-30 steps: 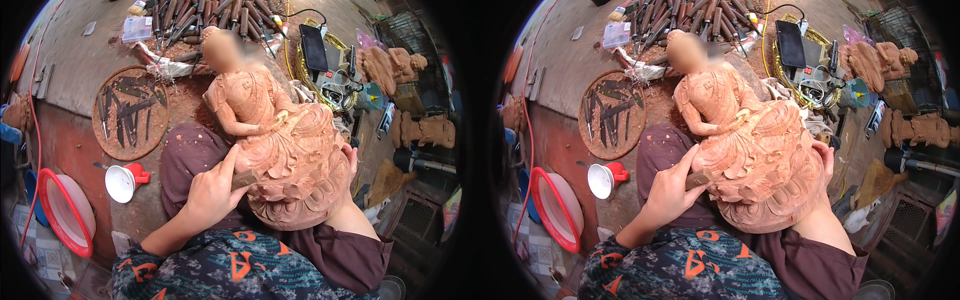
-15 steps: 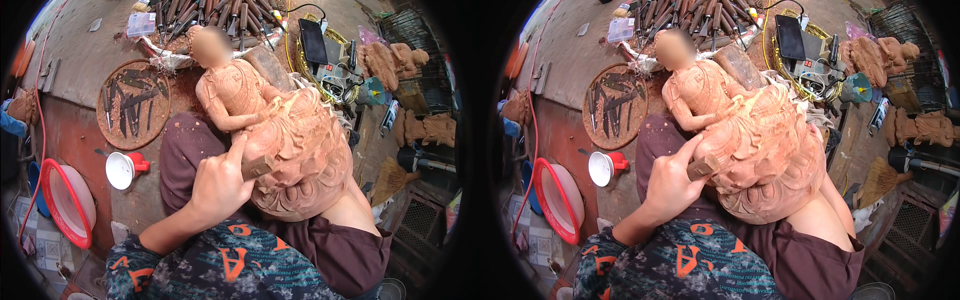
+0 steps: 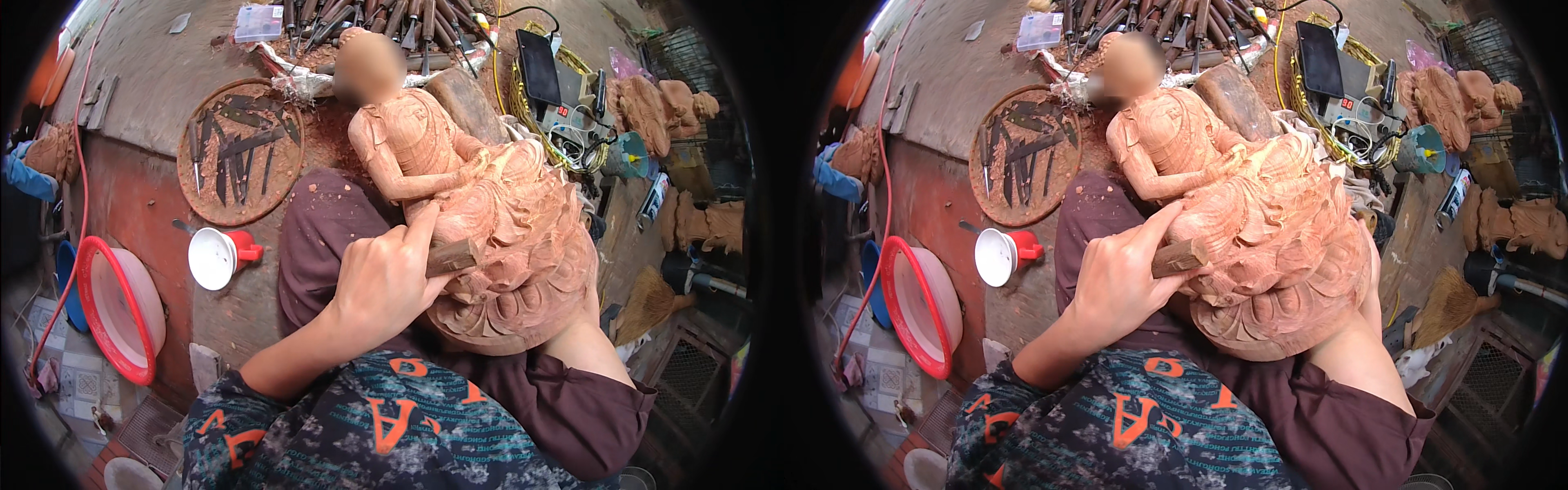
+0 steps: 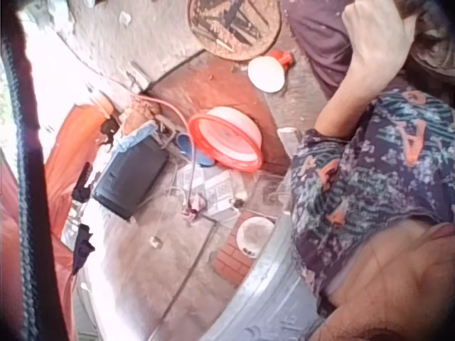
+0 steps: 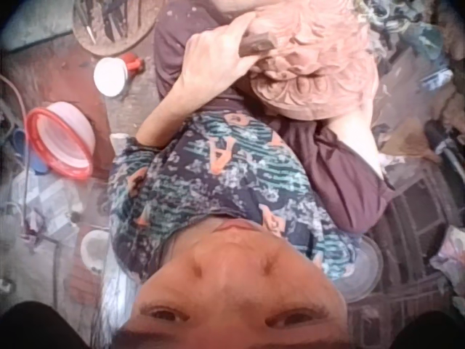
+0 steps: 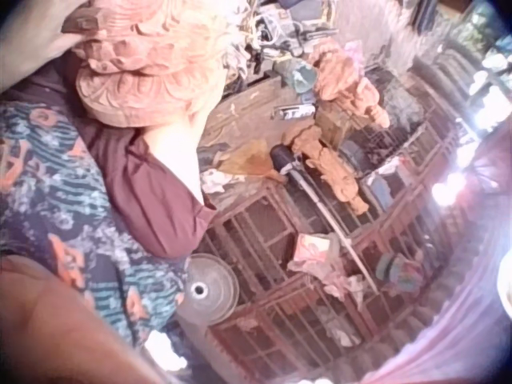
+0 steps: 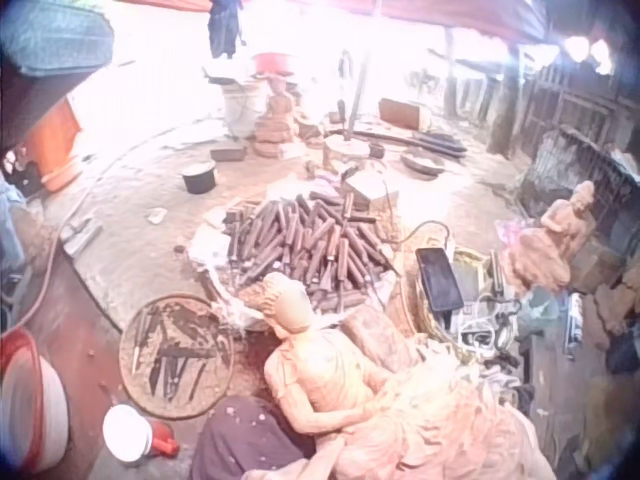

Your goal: The person carves a wooden Buddha statue using a chisel and a wooden mallet. They repeatedly strike the chisel to shape the folds of the statue's robe and occasionally switch to different chisels from a nearby collection.

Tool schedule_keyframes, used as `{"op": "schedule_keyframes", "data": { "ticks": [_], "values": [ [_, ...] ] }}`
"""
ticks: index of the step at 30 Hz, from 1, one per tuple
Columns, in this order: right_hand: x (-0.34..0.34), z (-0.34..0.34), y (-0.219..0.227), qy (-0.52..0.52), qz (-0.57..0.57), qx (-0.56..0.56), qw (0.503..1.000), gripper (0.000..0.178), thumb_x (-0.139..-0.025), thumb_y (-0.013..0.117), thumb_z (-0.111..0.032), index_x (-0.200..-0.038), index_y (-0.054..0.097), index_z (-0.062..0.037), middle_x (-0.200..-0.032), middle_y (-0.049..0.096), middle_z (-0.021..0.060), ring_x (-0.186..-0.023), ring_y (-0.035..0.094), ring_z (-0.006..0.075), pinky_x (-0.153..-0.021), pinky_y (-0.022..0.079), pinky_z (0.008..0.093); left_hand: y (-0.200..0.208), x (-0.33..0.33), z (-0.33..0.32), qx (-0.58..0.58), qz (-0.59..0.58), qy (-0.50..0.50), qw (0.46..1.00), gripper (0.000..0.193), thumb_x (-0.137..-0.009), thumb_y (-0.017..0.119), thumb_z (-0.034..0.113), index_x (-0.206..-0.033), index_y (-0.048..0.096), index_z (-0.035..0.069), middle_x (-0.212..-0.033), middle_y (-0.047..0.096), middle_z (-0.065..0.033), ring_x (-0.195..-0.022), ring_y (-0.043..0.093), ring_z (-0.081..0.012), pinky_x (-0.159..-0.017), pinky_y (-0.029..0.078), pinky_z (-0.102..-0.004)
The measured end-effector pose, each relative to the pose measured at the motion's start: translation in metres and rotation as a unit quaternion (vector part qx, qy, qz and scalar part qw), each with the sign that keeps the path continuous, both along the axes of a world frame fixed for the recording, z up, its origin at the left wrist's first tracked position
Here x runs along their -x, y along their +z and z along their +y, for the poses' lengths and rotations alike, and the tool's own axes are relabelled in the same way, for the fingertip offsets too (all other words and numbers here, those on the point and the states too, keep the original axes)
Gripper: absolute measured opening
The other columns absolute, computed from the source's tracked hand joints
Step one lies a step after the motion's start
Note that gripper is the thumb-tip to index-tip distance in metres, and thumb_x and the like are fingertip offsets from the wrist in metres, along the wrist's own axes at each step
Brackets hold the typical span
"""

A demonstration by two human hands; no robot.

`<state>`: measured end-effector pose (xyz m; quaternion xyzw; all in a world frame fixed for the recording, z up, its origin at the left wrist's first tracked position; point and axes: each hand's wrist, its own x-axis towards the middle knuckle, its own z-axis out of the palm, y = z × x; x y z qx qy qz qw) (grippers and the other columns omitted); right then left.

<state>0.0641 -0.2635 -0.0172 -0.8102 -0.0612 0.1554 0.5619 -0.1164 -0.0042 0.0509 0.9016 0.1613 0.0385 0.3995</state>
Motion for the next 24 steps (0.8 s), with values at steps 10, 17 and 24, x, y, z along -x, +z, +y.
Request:
{"op": "schedule_keyframes", "data": {
  "ticks": [10,17,24],
  "values": [
    [-0.004,0.027,-0.041,0.014,-0.075,0.097,0.992,0.038,-0.095,0.042,-0.033,-0.103,0.056,0.0016,-0.097,0.062,0.0122,-0.092,0.058,0.0213,-0.085,0.046,0.0337,-0.001,-0.003,0.035,0.127,-0.024,-0.006,0.992,0.054,-0.078,0.075,0.023,-0.12,0.053,-0.003,-0.085,0.064,-0.012,-0.077,0.064,-0.0205,-0.069,0.05,-0.0299],
    [-0.019,0.076,-0.058,0.034,-0.101,0.134,0.985,0.037,-0.095,0.043,-0.032,-0.103,0.056,0.0014,-0.097,0.062,0.012,-0.092,0.058,0.0212,-0.084,0.046,0.0335,-0.016,-0.079,0.225,0.274,-0.057,0.204,0.938,0.053,-0.096,0.051,0.032,-0.141,0.031,0.013,-0.075,0.055,-0.0038,-0.056,0.051,-0.0059,-0.042,0.039,-0.0184],
    [-0.023,0.085,-0.063,0.036,-0.109,0.147,0.982,0.036,-0.094,0.044,-0.031,-0.104,0.056,0.0013,-0.097,0.061,0.0119,-0.091,0.058,0.021,-0.084,0.046,0.0334,-0.095,-0.167,0.304,0.037,-0.009,0.112,0.993,0.056,-0.078,0.059,0.002,-0.13,0.048,0.02,-0.094,0.06,-0.0052,-0.073,0.056,-0.0131,-0.063,0.045,-0.0261]
  ]
}}
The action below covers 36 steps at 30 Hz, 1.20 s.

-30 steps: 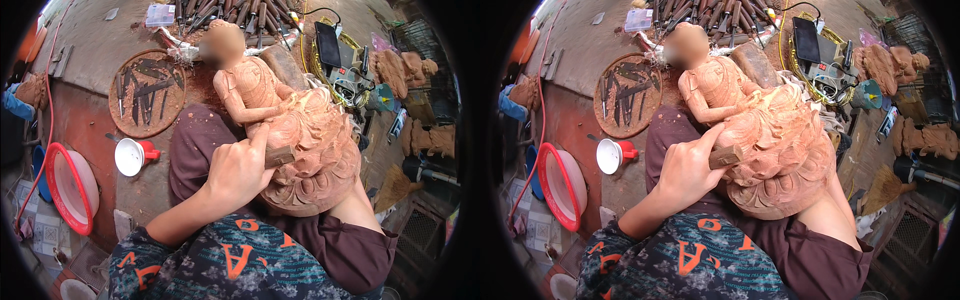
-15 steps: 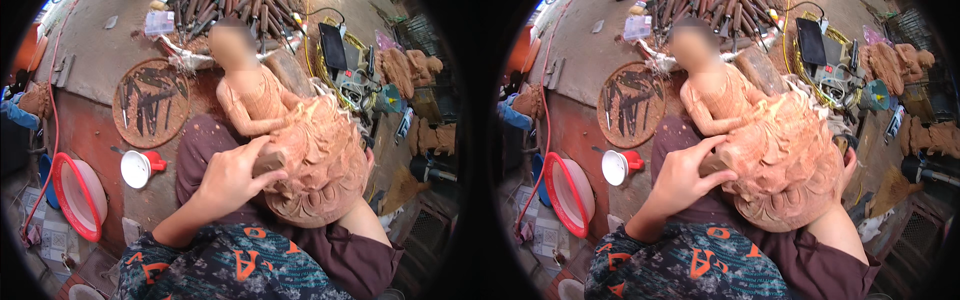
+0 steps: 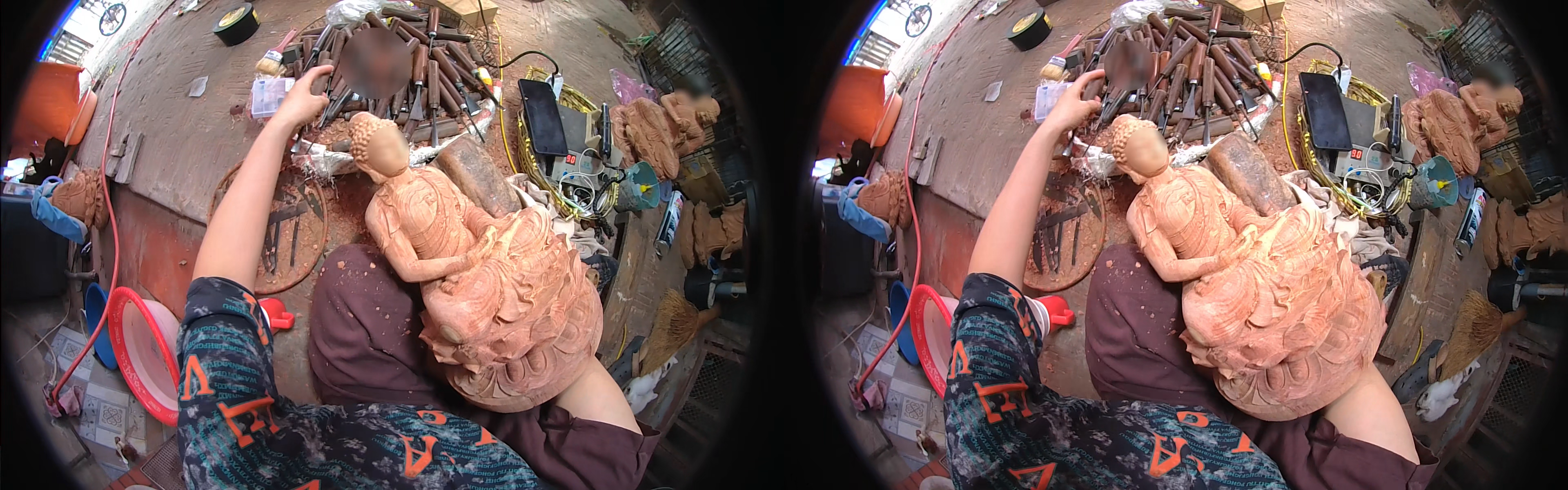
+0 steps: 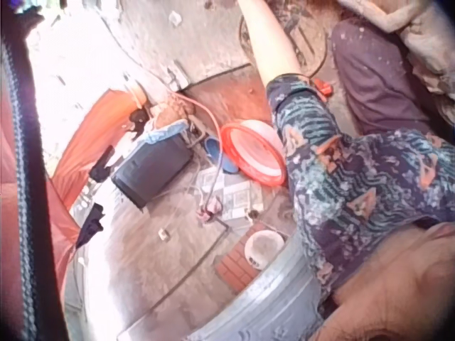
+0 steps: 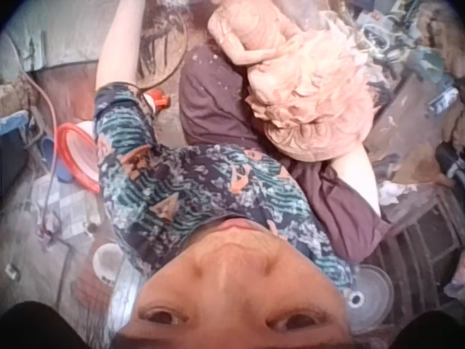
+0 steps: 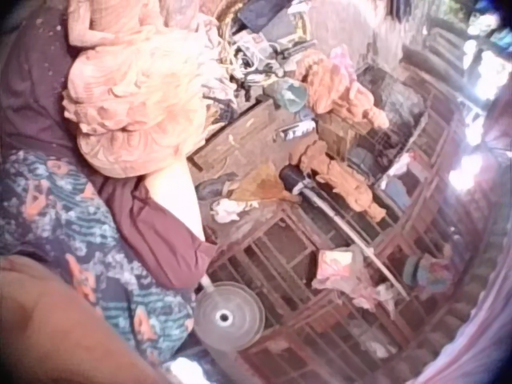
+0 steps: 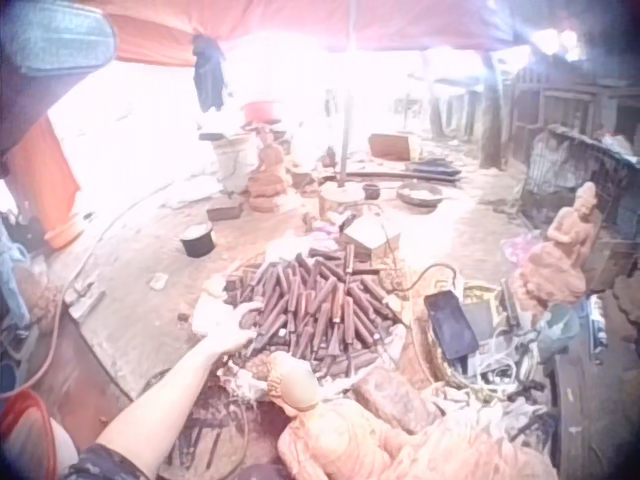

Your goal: The person carves a wooden Buddha statue using a chisel and a wooden mallet. They repeatedly strike the chisel to shape the folds of the statue's robe and occasionally switch to different chisels from a nearby collection.

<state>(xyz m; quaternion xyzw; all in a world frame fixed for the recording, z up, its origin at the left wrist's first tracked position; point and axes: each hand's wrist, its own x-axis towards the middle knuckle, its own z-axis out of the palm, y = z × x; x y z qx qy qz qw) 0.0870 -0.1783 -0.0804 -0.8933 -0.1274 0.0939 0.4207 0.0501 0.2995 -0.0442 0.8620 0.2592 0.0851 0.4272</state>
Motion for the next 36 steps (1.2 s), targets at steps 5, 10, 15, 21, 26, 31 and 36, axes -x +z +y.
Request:
{"op": "schedule_keyframes", "data": {
  "ticks": [5,10,15,21,26,31,36],
  "values": [
    [-0.003,0.001,-0.002,-0.004,-0.001,0.005,1.0,0.035,-0.093,0.045,-0.031,-0.104,0.056,0.0013,-0.097,0.061,0.0117,-0.091,0.058,0.0209,-0.084,0.046,0.0333,-0.036,-0.02,-0.024,-0.195,-0.129,-0.076,0.969,0.051,-0.074,0.061,-0.004,-0.12,0.059,0.016,-0.093,0.061,-0.0119,-0.085,0.06,-0.0225,-0.077,0.049,-0.0317],
    [-0.006,0.004,-0.003,-0.004,-0.002,0.005,1.0,0.035,-0.093,0.046,-0.03,-0.104,0.056,0.0012,-0.097,0.061,0.0116,-0.091,0.058,0.0208,-0.084,0.046,0.0331,-0.053,-0.016,-0.035,-0.285,-0.088,-0.043,0.954,0.047,-0.071,0.072,0.005,-0.116,0.062,0.014,-0.1,0.054,-0.0139,-0.095,0.055,-0.0309,-0.086,0.046,-0.0377],
    [-0.008,0.004,-0.003,-0.005,-0.001,0.011,1.0,0.034,-0.092,0.047,-0.03,-0.104,0.056,0.0011,-0.097,0.061,0.0115,-0.091,0.058,0.0206,-0.083,0.046,0.033,-0.041,-0.027,-0.047,-0.33,-0.113,0.013,0.937,0.039,-0.074,0.07,0.007,-0.112,0.064,0.015,-0.096,0.052,-0.0112,-0.093,0.053,-0.0291,-0.083,0.047,-0.0386],
    [-0.011,0.007,-0.003,-0.004,0.002,0.006,1.0,0.034,-0.092,0.048,-0.029,-0.105,0.056,0.001,-0.097,0.061,0.0114,-0.091,0.058,0.0205,-0.083,0.046,0.0329,-0.032,-0.069,-0.032,-0.303,-0.07,-0.135,0.941,0.018,-0.08,0.066,0.017,-0.093,0.069,0.006,-0.085,0.067,-0.0153,-0.08,0.066,-0.0323,-0.072,0.051,-0.0404],
    [-0.01,0.007,-0.004,-0.007,-0.001,0.015,1.0,0.033,-0.091,0.049,-0.029,-0.105,0.056,0.0009,-0.096,0.061,0.0113,-0.09,0.058,0.0204,-0.083,0.046,0.0327,-0.023,-0.102,-0.035,-0.339,0.116,-0.136,0.924,0.024,-0.082,0.063,0.025,-0.091,0.069,0.003,-0.086,0.067,-0.0183,-0.083,0.066,-0.0331,-0.074,0.051,-0.0419],
    [-0.011,0.01,-0.005,-0.004,0.0,0.015,1.0,0.033,-0.091,0.05,-0.028,-0.105,0.055,0.0008,-0.096,0.061,0.0111,-0.09,0.058,0.0203,-0.083,0.046,0.0326,-0.025,-0.121,-0.025,0.081,0.093,-0.126,0.984,0.021,-0.08,0.064,0.016,-0.094,0.066,0.0,-0.073,0.066,-0.0137,-0.079,0.068,-0.02,-0.06,0.052,-0.0321],
    [-0.014,0.012,-0.005,-0.003,-0.001,0.019,1.0,0.032,-0.09,0.051,-0.028,-0.105,0.055,0.0008,-0.096,0.061,0.011,-0.09,0.058,0.0201,-0.082,0.046,0.0325,-0.026,-0.121,-0.034,-0.267,0.145,-0.111,0.946,0.03,-0.075,0.074,0.021,-0.093,0.067,-0.003,-0.098,0.066,-0.0222,-0.092,0.065,-0.0366,-0.079,0.053,-0.0427]
  ]
}}
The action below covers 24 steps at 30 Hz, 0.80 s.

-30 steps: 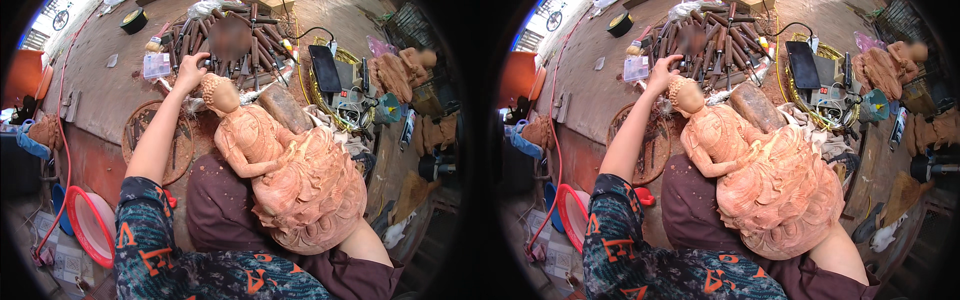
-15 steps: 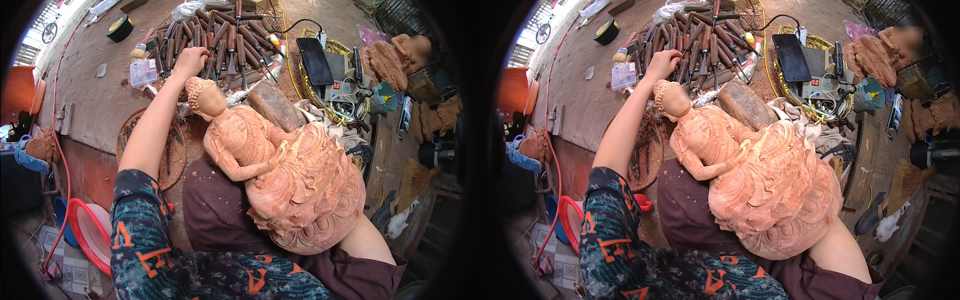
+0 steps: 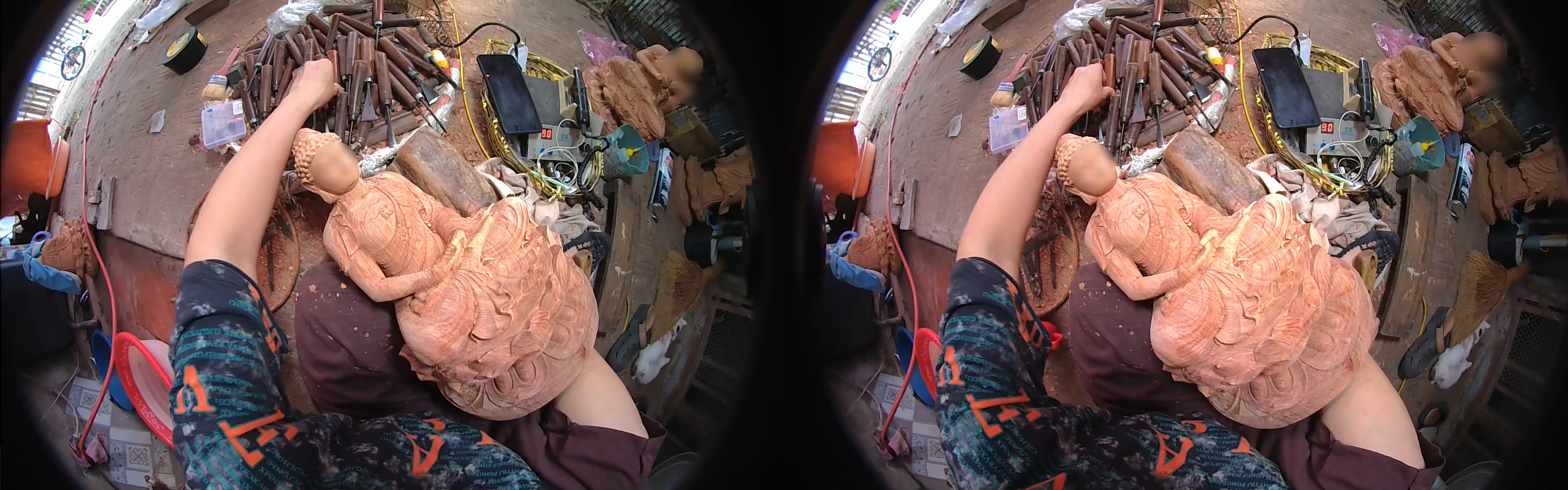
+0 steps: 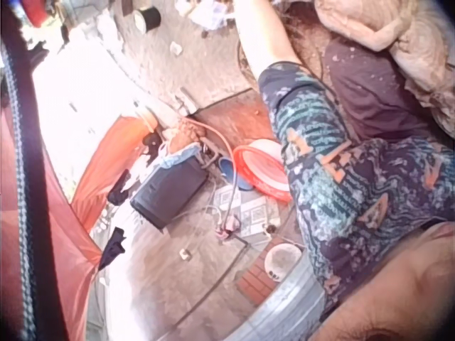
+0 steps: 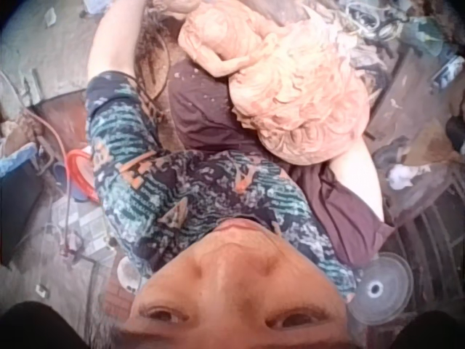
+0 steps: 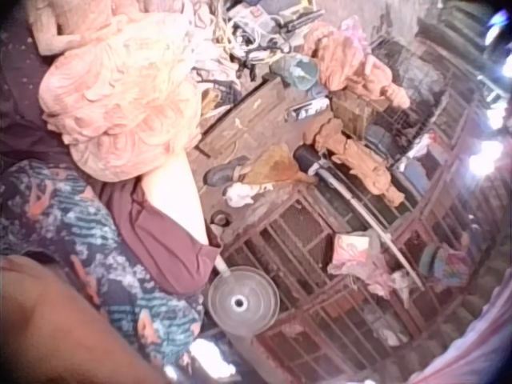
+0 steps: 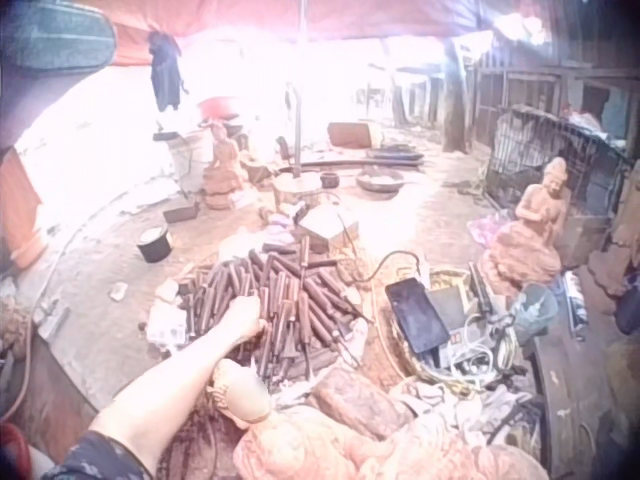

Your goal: The person carves a wooden Buddha statue using a chisel and a wooden mallet. They repeatedly strike the chisel to shape the folds of the statue's robe and occasionally switch to different chisels from a nearby collection.

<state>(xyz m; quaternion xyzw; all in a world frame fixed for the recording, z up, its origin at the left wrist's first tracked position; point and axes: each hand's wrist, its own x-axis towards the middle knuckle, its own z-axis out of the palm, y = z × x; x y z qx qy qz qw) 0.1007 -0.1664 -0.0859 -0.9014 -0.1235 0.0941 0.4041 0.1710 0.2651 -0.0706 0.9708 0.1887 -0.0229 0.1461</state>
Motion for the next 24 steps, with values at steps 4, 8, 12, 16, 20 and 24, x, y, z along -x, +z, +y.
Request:
{"op": "schedule_keyframes", "data": {
  "ticks": [4,8,12,16,20,24],
  "values": [
    [-0.001,0.0,0.0,0.002,0.0,0.004,1.0,0.032,-0.09,0.051,-0.027,-0.105,0.055,0.0007,-0.096,0.061,0.0109,-0.09,0.058,0.02,-0.082,0.046,0.0324,0.013,-0.003,-0.014,-0.079,0.056,-0.032,0.995,0.034,-0.074,0.075,0.023,-0.094,0.067,-0.002,-0.102,0.065,-0.0233,-0.095,0.064,-0.0364,-0.081,0.052,-0.0418],
    [-0.003,0.001,0.0,0.003,0.0,0.004,1.0,0.032,-0.09,0.052,-0.027,-0.106,0.055,0.0006,-0.096,0.061,0.0108,-0.09,0.058,0.0199,-0.082,0.046,0.0323,0.016,-0.008,-0.018,-0.101,0.069,-0.047,0.991,0.035,-0.073,0.076,0.022,-0.095,0.065,-0.004,-0.093,0.066,-0.0228,-0.089,0.065,-0.0365,-0.078,0.053,-0.0428],
    [-0.003,0.0,0.0,0.003,0.001,0.005,1.0,0.032,-0.089,0.053,-0.027,-0.106,0.055,0.0006,-0.096,0.061,0.0107,-0.09,0.058,0.0198,-0.082,0.046,0.0322,0.024,-0.027,-0.03,-0.047,0.168,0.028,0.984,0.021,-0.08,0.063,0.01,-0.095,0.066,-0.005,-0.089,0.069,-0.0191,-0.08,0.069,-0.0307,-0.075,0.055,-0.0386],
    [-0.004,-0.001,-0.001,0.001,0.001,0.005,1.0,0.032,-0.089,0.053,-0.026,-0.106,0.055,0.0005,-0.096,0.061,0.0106,-0.089,0.058,0.0198,-0.082,0.046,0.0321,0.03,-0.033,-0.037,0.023,0.212,0.066,0.975,0.025,-0.078,0.054,0.001,-0.099,0.063,-0.01,-0.092,0.069,-0.0193,-0.075,0.07,-0.0288,-0.072,0.056,-0.0394],
    [-0.006,0.0,-0.002,0.002,0.001,0.003,1.0,0.032,-0.088,0.054,-0.026,-0.106,0.055,0.0004,-0.096,0.061,0.0105,-0.089,0.058,0.0197,-0.081,0.046,0.032,0.016,-0.028,-0.027,-0.006,0.108,0.143,0.984,0.028,-0.073,0.066,0.016,-0.092,0.066,-0.005,-0.086,0.07,-0.0154,-0.076,0.07,-0.0241,-0.076,0.054,-0.0341],
    [-0.007,0.001,-0.002,0.002,0.0,0.003,1.0,0.032,-0.088,0.055,-0.025,-0.106,0.055,0.0004,-0.096,0.061,0.0104,-0.089,0.058,0.0196,-0.081,0.046,0.0319,0.015,-0.025,-0.014,-0.022,0.094,0.113,0.989,0.035,-0.071,0.069,0.023,-0.092,0.066,-0.004,-0.082,0.07,-0.0148,-0.083,0.069,-0.0265,-0.08,0.052,-0.0365]
  ]
}}
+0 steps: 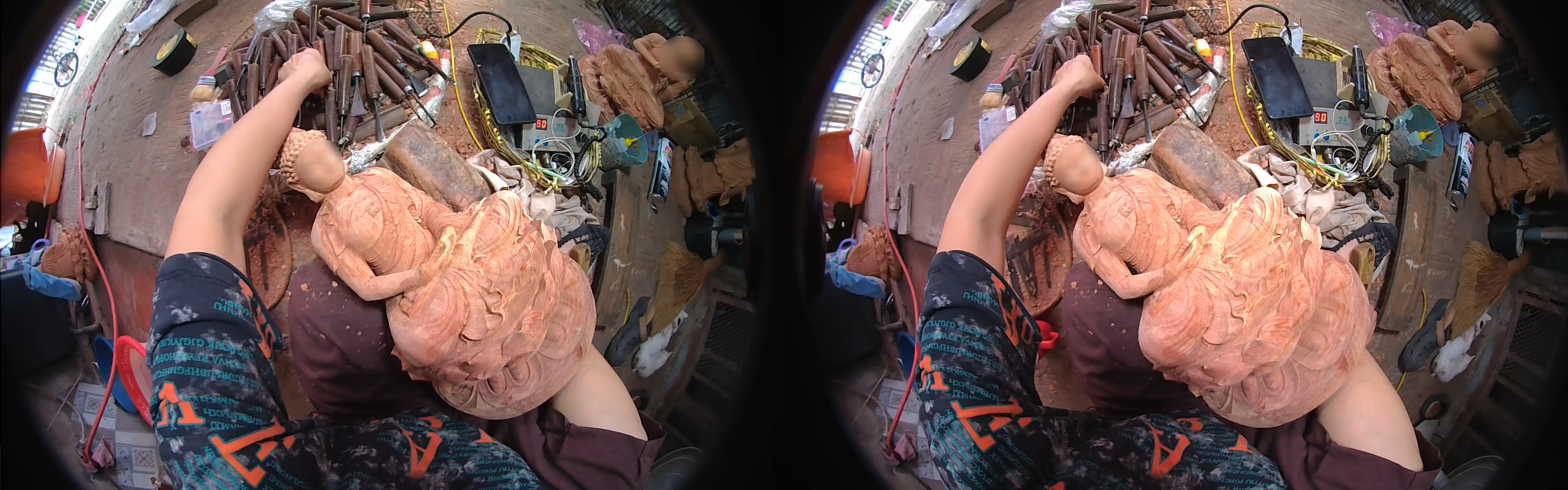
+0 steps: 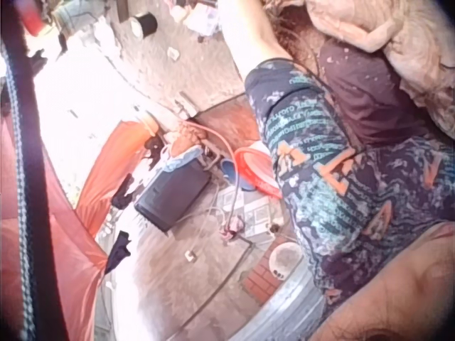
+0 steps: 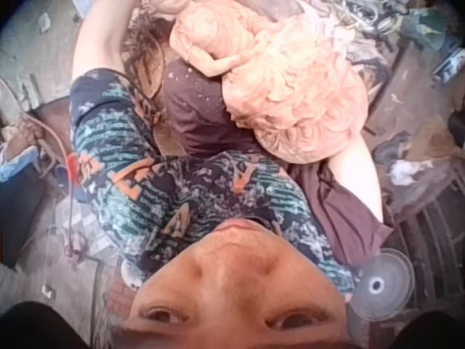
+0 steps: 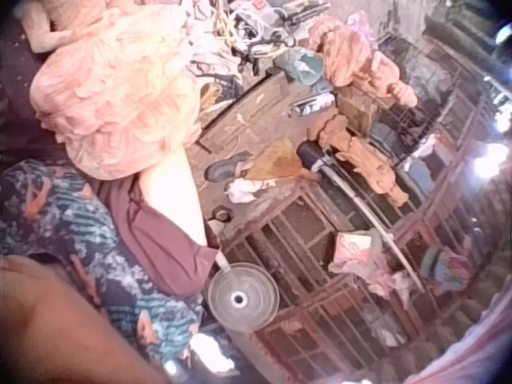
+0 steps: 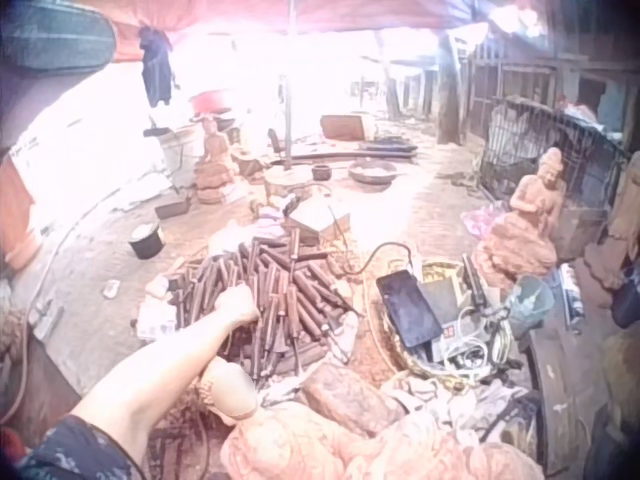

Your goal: The person carves a wooden Buddha statue using a chisel and a wooden mallet. They repeatedly strike the chisel to shape the folds of the statue's robe and occasionally switch to different chisels from a nearby collection.

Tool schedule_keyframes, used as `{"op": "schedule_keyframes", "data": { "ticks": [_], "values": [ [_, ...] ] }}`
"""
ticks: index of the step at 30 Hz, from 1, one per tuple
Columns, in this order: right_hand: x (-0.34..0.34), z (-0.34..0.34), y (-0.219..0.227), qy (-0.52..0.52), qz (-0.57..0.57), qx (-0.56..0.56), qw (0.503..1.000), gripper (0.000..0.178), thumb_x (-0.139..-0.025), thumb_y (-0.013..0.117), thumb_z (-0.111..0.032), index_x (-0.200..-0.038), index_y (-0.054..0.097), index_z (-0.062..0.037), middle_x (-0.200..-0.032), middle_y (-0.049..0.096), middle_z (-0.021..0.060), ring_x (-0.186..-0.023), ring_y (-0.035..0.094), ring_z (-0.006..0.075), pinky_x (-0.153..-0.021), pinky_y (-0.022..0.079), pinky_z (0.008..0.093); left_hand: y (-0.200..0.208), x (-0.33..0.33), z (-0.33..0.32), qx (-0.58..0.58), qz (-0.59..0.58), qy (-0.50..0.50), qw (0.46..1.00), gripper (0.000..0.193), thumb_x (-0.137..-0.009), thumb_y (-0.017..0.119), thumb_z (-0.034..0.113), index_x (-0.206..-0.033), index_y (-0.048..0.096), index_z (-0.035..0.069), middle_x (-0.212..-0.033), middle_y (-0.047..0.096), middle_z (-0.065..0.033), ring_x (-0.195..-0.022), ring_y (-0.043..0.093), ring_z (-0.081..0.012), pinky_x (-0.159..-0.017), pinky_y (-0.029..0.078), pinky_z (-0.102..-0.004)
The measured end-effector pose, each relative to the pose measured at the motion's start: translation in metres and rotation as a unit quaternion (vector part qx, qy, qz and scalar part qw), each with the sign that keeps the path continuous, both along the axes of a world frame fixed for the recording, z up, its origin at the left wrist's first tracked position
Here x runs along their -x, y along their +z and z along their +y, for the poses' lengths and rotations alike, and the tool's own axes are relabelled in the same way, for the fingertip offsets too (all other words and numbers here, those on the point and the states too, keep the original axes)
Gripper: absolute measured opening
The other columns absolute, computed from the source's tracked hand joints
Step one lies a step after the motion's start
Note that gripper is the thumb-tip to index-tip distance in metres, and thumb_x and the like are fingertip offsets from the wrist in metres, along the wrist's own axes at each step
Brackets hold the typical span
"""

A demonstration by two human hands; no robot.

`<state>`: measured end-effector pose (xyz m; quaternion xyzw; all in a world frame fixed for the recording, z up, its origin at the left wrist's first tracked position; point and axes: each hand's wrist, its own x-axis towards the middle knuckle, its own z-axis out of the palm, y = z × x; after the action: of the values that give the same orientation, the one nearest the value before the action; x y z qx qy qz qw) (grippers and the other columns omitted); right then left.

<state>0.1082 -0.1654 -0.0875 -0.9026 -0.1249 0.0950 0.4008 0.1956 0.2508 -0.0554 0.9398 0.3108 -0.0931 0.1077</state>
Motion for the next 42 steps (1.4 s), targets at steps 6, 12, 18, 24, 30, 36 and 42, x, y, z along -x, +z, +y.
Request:
{"op": "schedule_keyframes", "data": {
  "ticks": [6,12,18,24,30,36,42],
  "values": [
    [-0.001,0.001,0.0,0.005,-0.001,0.003,1.0,0.031,-0.088,0.056,-0.025,-0.107,0.055,0.0003,-0.096,0.061,0.0103,-0.089,0.058,0.0194,-0.081,0.046,0.0318,-0.001,0.0,-0.006,-0.035,0.043,-0.048,0.997,0.03,-0.079,0.059,0.015,-0.105,0.065,-0.001,-0.1,0.067,-0.0156,-0.097,0.064,-0.0283,-0.086,0.05,-0.0404],
    [-0.001,-0.002,0.0,0.004,0.0,0.006,1.0,0.032,-0.087,0.057,-0.024,-0.107,0.055,0.0002,-0.095,0.061,0.0102,-0.089,0.058,0.0193,-0.081,0.046,0.0316,0.019,0.0,-0.024,-0.019,0.066,-0.034,0.997,0.028,-0.079,0.059,0.009,-0.105,0.064,0.0,-0.103,0.068,-0.0151,-0.104,0.063,-0.0285,-0.089,0.049,-0.0403],
    [-0.002,0.002,-0.001,0.011,0.0,0.007,1.0,0.032,-0.086,0.058,-0.024,-0.107,0.055,0.0001,-0.095,0.061,0.01,-0.088,0.058,0.0191,-0.08,0.046,0.0315,-0.008,-0.003,0.011,-0.047,-0.084,0.097,0.991,0.049,-0.073,0.068,0.029,-0.114,0.056,0.005,-0.111,0.064,-0.0194,-0.105,0.061,-0.033,-0.089,0.049,-0.0417],
    [-0.005,0.001,-0.001,0.011,-0.002,0.01,1.0,0.032,-0.086,0.059,-0.023,-0.107,0.055,0.0,-0.095,0.061,0.0099,-0.088,0.057,0.019,-0.08,0.046,0.0313,-0.022,0.012,0.014,-0.069,-0.08,-0.122,0.987,0.028,-0.075,0.064,0.019,-0.102,0.063,0.013,-0.1,0.067,-0.0153,-0.096,0.064,-0.0307,-0.083,0.05,-0.0409],
    [-0.004,0.0,-0.002,0.011,0.001,0.014,1.0,0.032,-0.085,0.06,-0.022,-0.108,0.054,-0.0001,-0.095,0.061,0.0097,-0.088,0.057,0.0188,-0.08,0.046,0.0312,-0.026,0.014,0.013,-0.007,-0.11,-0.076,0.991,0.02,-0.073,0.07,0.02,-0.092,0.068,0.012,-0.087,0.069,-0.0119,-0.09,0.066,-0.0246,-0.079,0.05,-0.0375],
    [-0.004,0.001,-0.005,0.013,0.003,0.017,1.0,0.032,-0.085,0.061,-0.022,-0.108,0.054,-0.0002,-0.095,0.061,0.0096,-0.088,0.057,0.0187,-0.079,0.046,0.0311,-0.02,0.025,0.042,0.312,-0.297,0.078,0.899,0.038,-0.073,0.076,0.011,-0.108,0.062,0.005,-0.083,0.067,-0.0049,-0.069,0.059,-0.0095,-0.058,0.047,-0.023],
    [-0.007,-0.018,-0.001,0.009,0.003,0.026,1.0,0.033,-0.084,0.062,-0.021,-0.108,0.054,-0.0003,-0.095,0.06,0.0095,-0.088,0.057,0.0186,-0.079,0.047,0.0309,0.043,0.08,0.0,0.627,-0.405,0.075,0.661,0.047,-0.081,0.07,0.01,-0.122,0.05,-0.005,-0.083,0.062,-0.0048,-0.06,0.051,-0.0062,-0.047,0.04,-0.016]
  ]
}}
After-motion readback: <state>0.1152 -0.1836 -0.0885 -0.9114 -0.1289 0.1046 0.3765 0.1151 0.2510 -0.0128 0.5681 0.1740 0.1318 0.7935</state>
